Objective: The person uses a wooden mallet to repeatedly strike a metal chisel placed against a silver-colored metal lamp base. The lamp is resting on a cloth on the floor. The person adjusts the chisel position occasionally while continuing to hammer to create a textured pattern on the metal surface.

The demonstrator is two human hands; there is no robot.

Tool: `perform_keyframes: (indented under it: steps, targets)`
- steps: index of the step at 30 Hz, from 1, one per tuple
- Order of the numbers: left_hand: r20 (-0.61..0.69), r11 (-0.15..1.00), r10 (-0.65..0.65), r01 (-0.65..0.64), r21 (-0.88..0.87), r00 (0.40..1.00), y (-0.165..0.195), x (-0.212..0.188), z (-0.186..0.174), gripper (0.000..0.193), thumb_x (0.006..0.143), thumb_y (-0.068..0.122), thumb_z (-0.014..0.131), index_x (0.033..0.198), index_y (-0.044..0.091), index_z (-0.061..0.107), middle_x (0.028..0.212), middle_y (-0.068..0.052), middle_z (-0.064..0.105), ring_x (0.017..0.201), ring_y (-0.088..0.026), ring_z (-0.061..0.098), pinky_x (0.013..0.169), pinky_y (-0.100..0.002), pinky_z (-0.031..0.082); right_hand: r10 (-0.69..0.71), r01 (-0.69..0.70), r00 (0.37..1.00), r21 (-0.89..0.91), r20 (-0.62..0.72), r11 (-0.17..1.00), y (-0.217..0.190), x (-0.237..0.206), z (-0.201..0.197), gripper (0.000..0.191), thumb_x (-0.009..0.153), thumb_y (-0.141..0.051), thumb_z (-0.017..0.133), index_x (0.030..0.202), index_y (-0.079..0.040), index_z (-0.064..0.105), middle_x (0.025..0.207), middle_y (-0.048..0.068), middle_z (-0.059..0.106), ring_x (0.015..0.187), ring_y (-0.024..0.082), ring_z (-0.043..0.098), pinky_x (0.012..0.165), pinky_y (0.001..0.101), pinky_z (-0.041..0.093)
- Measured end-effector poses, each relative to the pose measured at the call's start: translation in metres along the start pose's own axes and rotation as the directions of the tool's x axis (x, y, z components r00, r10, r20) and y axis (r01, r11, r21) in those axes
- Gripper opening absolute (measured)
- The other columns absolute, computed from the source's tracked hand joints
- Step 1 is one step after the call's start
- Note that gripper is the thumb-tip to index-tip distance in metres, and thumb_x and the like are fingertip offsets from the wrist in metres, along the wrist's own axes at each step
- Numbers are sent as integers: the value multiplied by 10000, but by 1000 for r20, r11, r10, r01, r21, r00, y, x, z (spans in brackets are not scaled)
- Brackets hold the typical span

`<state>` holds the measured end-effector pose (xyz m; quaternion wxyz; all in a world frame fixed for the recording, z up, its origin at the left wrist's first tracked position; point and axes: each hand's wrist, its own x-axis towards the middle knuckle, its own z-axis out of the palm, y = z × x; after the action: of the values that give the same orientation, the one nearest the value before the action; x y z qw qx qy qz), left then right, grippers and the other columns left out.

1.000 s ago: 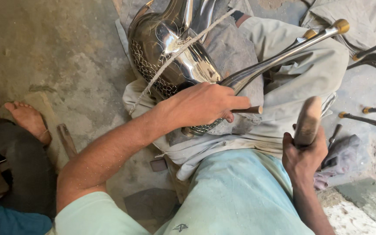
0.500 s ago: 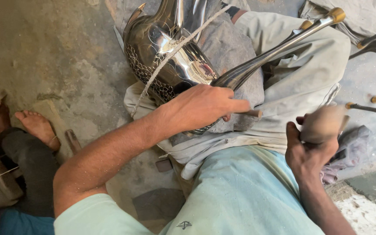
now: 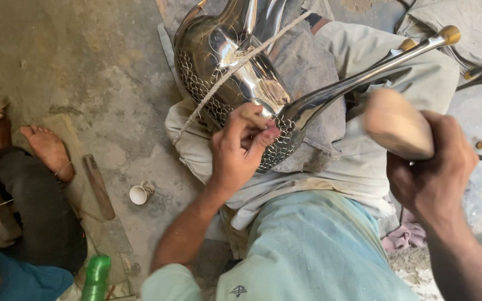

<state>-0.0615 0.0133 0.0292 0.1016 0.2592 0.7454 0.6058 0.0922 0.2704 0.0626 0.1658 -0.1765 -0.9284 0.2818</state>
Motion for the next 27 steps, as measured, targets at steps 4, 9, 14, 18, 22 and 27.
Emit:
perform_keyframes:
  steps: [4,9,14,18,22,27]
  targets:
    - [-195,976,-108,67,-208,975,-26,-35,26,338,1049,62,694,1265,-38,453,1019,-135,694,876,-160,740,754,-270,633,-190,202,979,-215,78,955,-3,26,-1,274,916,-24,718,1169,-49,616,996,103,612,922,293,586,852,371,417]
    - [-350,998,19,-36,-42,937,-48,-54,47,391,1035,65,717,1263,-22,412,1022,-162,706,859,-142,730,693,-238,604,-508,518,846,-469,159,716,-44,75,-11,270,936,-81,776,1187,-87,677,963,62,646,898,254,609,883,403,393]
    - [-271,831,272,-84,549,923,-49,-63,45,233,910,51,692,1127,56,607,945,-127,732,851,-246,732,750,-381,591,-638,676,736,-244,226,695,-109,115,-28,299,810,-111,789,1092,-85,692,897,43,671,803,248,617,802,415,412]
    - [-302,876,310,-148,458,901,-50,-61,43,288,993,204,686,1133,-17,566,927,-148,692,741,-284,668,662,-366,532,-527,659,729,-240,437,713,-144,128,-34,291,813,-146,731,1097,-116,676,877,39,661,790,210,639,795,385,462]
    - [-240,944,111,-27,328,964,-45,-49,35,235,967,221,802,1059,84,635,777,-24,704,595,-194,654,569,-308,491,-549,697,717,-461,429,549,-129,128,-46,209,869,-144,748,1061,-187,681,865,10,682,847,206,692,836,406,520]
    - [38,937,202,-204,284,979,-20,-17,14,343,1002,202,751,1284,102,582,981,-78,733,846,-212,758,691,-323,611,-316,530,824,-441,471,724,-75,117,-49,376,770,-131,680,1146,-127,683,993,81,710,909,235,690,867,401,531]
